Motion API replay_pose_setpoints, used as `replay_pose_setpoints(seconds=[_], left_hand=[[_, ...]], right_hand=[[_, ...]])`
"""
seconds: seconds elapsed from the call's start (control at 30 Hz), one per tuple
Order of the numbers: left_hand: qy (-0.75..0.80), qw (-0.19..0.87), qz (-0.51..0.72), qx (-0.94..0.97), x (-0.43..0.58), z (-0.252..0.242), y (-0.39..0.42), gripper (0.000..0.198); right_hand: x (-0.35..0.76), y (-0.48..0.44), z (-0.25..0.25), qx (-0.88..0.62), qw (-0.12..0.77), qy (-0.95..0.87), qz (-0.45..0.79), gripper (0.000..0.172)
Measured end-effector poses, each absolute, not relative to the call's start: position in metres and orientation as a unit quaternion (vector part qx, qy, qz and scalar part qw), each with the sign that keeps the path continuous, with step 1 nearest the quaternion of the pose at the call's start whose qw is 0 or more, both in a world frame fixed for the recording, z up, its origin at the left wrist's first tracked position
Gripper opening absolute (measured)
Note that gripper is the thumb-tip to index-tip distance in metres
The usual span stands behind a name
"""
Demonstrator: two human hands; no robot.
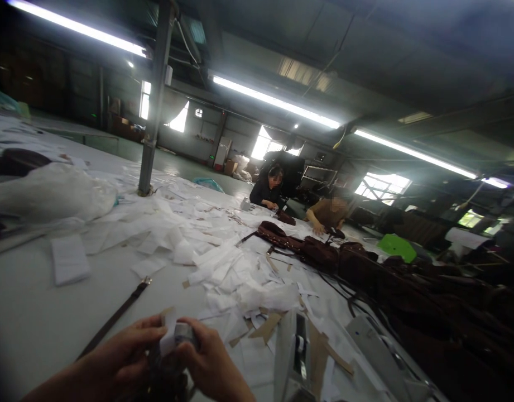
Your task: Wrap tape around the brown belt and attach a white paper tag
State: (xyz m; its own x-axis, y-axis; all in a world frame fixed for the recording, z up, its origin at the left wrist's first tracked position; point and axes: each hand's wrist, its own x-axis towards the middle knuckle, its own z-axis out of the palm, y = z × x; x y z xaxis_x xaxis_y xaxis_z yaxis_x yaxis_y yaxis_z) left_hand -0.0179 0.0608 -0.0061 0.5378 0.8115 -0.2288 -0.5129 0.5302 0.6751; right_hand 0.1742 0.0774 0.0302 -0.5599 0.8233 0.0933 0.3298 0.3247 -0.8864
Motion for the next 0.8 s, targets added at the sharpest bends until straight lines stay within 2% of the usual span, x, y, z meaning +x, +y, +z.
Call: replay_pose_setpoints(seconds=[0.1,0.23,0.37,0.6,0.73,0.8], left_hand=[[0.298,0.812,0.388,0.319,-0.014,-0.007,0.062,0.042],[0.328,0.787,0.358,0.381,-0.010,-0.005,0.064,0.046],[0.401,0.760,0.333,0.388,-0.009,0.002,0.065,0.053],[0.394,0.766,0.312,0.401,-0.017,-0.003,0.068,0.045],[0.351,0.763,0.291,0.458,-0.020,-0.006,0.068,0.047],[0.347,0.755,0.289,0.476,-0.020,-0.003,0.065,0.048]], right_hand=[[0.174,0.085,0.041,-0.371,0.258,-0.727,0.517,0.051],[0.168,0.094,0.047,-0.444,0.210,-0.683,0.541,0.031],[0.161,0.098,0.051,-0.483,0.220,-0.657,0.536,0.016],[0.153,0.095,0.050,-0.456,0.275,-0.657,0.534,0.016],[0.158,0.095,0.057,-0.424,0.234,-0.651,0.584,0.016],[0.162,0.097,0.064,-0.409,0.190,-0.670,0.589,0.023]])
